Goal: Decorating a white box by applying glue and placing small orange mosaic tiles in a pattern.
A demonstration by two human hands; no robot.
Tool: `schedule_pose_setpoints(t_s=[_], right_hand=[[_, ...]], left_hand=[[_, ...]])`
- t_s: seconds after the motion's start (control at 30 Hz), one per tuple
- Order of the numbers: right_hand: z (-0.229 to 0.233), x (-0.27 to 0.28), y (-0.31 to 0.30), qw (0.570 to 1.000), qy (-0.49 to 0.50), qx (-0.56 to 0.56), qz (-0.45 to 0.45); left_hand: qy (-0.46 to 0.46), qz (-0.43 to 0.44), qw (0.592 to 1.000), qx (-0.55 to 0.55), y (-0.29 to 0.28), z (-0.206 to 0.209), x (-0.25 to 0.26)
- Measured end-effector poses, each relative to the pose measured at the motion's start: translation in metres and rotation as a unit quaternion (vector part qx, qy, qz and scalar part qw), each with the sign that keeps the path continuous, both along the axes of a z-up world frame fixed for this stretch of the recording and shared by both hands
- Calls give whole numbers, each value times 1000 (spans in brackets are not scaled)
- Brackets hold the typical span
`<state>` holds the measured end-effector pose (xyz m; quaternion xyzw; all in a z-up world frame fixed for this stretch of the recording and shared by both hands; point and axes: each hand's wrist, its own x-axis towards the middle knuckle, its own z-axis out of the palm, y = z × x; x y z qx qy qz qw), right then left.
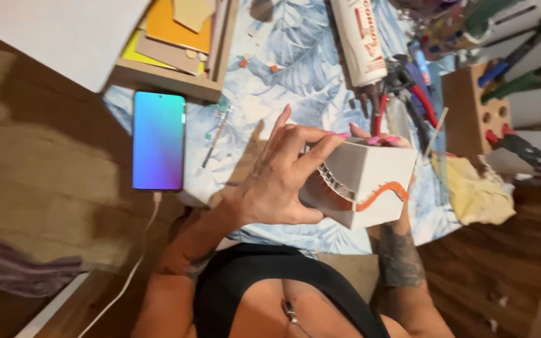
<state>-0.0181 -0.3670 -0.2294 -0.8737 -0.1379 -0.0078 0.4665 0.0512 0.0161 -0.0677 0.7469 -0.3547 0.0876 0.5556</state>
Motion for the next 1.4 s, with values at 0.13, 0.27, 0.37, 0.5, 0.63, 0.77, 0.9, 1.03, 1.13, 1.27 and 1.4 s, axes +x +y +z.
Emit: schedule_pose_setpoints(t_s=[0.13, 0.27, 0.37, 0.5, 0.63, 0.77, 0.9, 1.03, 1.13, 1.27, 1.4], right_hand=[[18, -19, -12, 999, -4, -39, -31], [24, -16, -14, 997, -23, -66, -45], [28, -6, -7, 996, -27, -75, -35], [26, -1, 7, 996, -23, -81, -24], [26, -4, 15, 995, -20, -95, -27], [60, 20, 51, 993, -22, -116, -27], [151, 40, 124, 988, -20, -143, -54], [176, 37, 129, 982, -27, -167, -78], [182, 37, 131, 980, -30, -176, -89], [181, 34, 133, 979, -27, -178, -99], [177, 20, 131, 977, -20, -171, -126]], left_hand=[[-88, 12, 994, 59, -11, 24, -1], [-129, 22, 988, 86, -16, 35, -4], [-140, 36, 984, 107, -15, 36, -6], [-123, 32, 985, 115, -11, 31, -9], [-115, 47, 985, 117, -11, 31, -10], [-134, 63, 980, 131, -15, 36, -11], [-165, 80, 974, 135, -19, 51, -14], [-205, 99, 958, 174, -21, 62, -13], [-212, 104, 955, 181, -24, 61, -15], [-212, 107, 954, 185, -28, 52, -12], [-192, 109, 950, 219, -30, 47, -7]])
